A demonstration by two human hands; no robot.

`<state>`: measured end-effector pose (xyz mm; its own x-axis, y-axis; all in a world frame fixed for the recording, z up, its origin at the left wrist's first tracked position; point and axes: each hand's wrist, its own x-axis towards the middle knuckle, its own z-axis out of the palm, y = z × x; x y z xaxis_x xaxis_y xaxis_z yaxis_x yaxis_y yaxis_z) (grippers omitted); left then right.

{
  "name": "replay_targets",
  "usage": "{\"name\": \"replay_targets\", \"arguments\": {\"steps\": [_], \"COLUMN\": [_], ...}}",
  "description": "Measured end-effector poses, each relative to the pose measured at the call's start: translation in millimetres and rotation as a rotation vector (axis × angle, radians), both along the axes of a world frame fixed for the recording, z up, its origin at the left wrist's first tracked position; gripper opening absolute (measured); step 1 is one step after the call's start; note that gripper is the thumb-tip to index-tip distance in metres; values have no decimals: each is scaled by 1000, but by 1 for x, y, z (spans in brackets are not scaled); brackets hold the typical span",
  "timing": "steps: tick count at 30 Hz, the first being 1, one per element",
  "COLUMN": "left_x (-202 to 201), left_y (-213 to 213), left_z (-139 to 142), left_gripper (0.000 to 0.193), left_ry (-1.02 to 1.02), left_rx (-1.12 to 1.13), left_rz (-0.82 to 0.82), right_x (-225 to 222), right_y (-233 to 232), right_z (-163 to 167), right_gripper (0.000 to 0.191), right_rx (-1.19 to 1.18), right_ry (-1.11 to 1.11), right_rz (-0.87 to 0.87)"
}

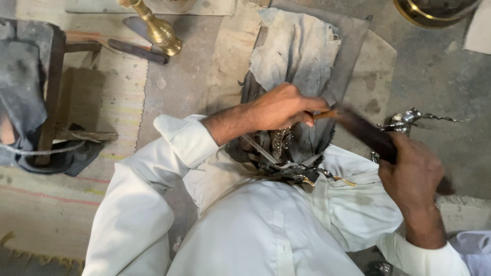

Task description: The person sits on the floor with a silver metal horse figurine clamped to a cloth-covered board on their lap. They hold a chisel against the figurine's surface and strike it with a wooden mallet to chase and detail the decoration, repositioning the piece and the chisel repeatedly, and at times work on the piece with a small file by hand.

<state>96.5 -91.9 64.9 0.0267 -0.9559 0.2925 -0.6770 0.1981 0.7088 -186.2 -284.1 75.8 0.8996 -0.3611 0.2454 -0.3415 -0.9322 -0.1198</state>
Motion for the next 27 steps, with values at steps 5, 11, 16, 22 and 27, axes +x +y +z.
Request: {"name": "replay_targets", "arguments": {"steps": [5,11,16,22,27], "left_x": [6,4,1,-2,-5], "left_y": [2,-3,-5,-11,-13], "left_z": [7,7,3,4,8], "left_gripper": [37,37,41,35,36], "left_ry": [131,107,10,-69,-48], "left_rx": [-128,39,30,117,160], "left_rz": [70,-10,18,13,28], "right_x": [3,7,7,1,-1], "right_y": [1,5,8,-5,-10], "right_z": [-7,-24,-33,-22,-12], "right_gripper": [41,33,33,32,35], "right_rx": [426,861,768,340,81], "right_ry": [203,27,-140,-208,7], "right_rz": [-280,-223,-243,-100,-103]}}
